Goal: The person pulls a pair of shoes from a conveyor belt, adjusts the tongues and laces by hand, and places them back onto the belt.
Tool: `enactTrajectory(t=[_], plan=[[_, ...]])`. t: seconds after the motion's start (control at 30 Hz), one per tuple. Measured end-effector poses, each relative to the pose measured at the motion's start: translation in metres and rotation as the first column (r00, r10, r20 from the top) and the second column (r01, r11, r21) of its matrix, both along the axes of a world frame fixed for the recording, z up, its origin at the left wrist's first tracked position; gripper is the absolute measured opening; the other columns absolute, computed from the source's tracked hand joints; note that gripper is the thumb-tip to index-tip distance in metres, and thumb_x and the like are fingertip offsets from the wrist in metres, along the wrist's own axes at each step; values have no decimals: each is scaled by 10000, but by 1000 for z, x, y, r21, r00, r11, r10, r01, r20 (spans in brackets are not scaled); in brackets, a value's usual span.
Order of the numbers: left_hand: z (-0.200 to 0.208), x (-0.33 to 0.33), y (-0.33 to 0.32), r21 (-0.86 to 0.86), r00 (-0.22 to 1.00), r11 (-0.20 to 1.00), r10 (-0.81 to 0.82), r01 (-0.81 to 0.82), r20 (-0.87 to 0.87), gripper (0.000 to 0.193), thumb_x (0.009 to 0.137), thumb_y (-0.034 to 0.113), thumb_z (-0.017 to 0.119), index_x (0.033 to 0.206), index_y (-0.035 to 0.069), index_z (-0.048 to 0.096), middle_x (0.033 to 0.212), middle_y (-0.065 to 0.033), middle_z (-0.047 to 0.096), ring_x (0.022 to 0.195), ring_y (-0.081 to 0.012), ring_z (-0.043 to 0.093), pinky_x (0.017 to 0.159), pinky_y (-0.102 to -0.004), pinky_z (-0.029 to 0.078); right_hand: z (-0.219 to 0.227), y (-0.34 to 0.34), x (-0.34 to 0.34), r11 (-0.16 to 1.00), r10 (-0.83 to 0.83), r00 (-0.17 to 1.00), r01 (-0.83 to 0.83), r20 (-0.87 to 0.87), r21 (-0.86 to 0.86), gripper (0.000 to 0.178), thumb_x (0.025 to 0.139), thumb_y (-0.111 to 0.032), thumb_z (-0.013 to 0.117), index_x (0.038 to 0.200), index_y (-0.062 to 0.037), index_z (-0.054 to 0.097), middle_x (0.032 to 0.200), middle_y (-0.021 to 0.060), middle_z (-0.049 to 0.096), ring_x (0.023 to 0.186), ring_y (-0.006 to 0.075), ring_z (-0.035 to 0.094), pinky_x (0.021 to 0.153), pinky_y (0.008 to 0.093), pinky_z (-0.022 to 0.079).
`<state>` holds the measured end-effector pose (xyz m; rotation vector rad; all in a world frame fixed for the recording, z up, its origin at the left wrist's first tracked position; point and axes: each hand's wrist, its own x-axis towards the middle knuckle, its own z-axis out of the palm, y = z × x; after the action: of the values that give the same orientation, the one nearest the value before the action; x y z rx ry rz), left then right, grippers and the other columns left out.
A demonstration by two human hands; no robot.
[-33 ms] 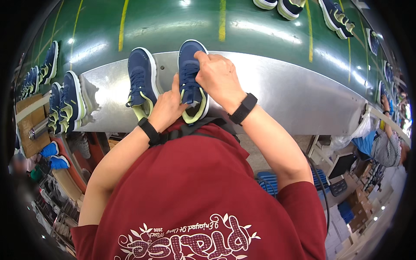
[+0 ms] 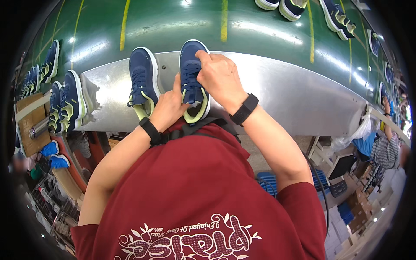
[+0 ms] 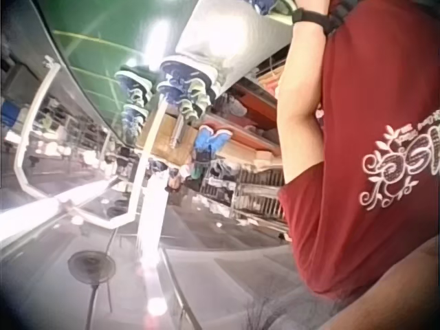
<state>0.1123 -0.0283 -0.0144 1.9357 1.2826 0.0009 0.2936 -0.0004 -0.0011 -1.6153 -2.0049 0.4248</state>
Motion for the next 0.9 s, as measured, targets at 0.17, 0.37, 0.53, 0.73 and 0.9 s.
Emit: enactTrajectory(t=[0.17,0.37,0.53,0.73,0.9], plan=[[0,-2,0,-21,1000,1000,9,-10,-10,875,753,112,679,1382,-145,128,775,-286,616,765,-437,615,705,-469,484,24,11,21,993,12,995,0,101,-117,273,764,-53,607,1032,-16,633,734,165,641,706,326,639,660,394,499],[5,-5,5,-79,999,997,4,-7,-34,882,772,142,674,1391,-143,116,827,-289,622,798,-437,615,721,-466,483,36,-12,34,809,178,974,-65,138,-585,392,803,-174,636,1149,6,591,864,222,653,804,355,648,734,406,501],[20,-14,23,-223,996,971,-80,86,40,804,778,132,618,1392,-131,171,852,-272,631,795,-405,633,685,-421,516,6,-49,9,702,17,982,-145,-187,-698,798,713,-271,695,1338,71,336,967,280,625,881,391,635,771,421,495],[24,-20,45,-33,944,975,223,-221,245,393,835,40,579,1228,50,583,898,-85,673,825,-161,654,731,-281,523,-31,-72,-23,820,-235,959,108,-158,-563,779,737,-174,659,1373,65,279,973,277,619,907,403,626,796,427,493],[12,-2,43,27,892,940,313,-339,328,318,807,58,633,1123,22,639,854,-108,693,761,-203,676,715,-293,530,-24,-70,-22,825,-227,967,127,-116,-551,784,733,-153,669,1342,139,271,1097,298,575,1020,389,592,858,427,487]])
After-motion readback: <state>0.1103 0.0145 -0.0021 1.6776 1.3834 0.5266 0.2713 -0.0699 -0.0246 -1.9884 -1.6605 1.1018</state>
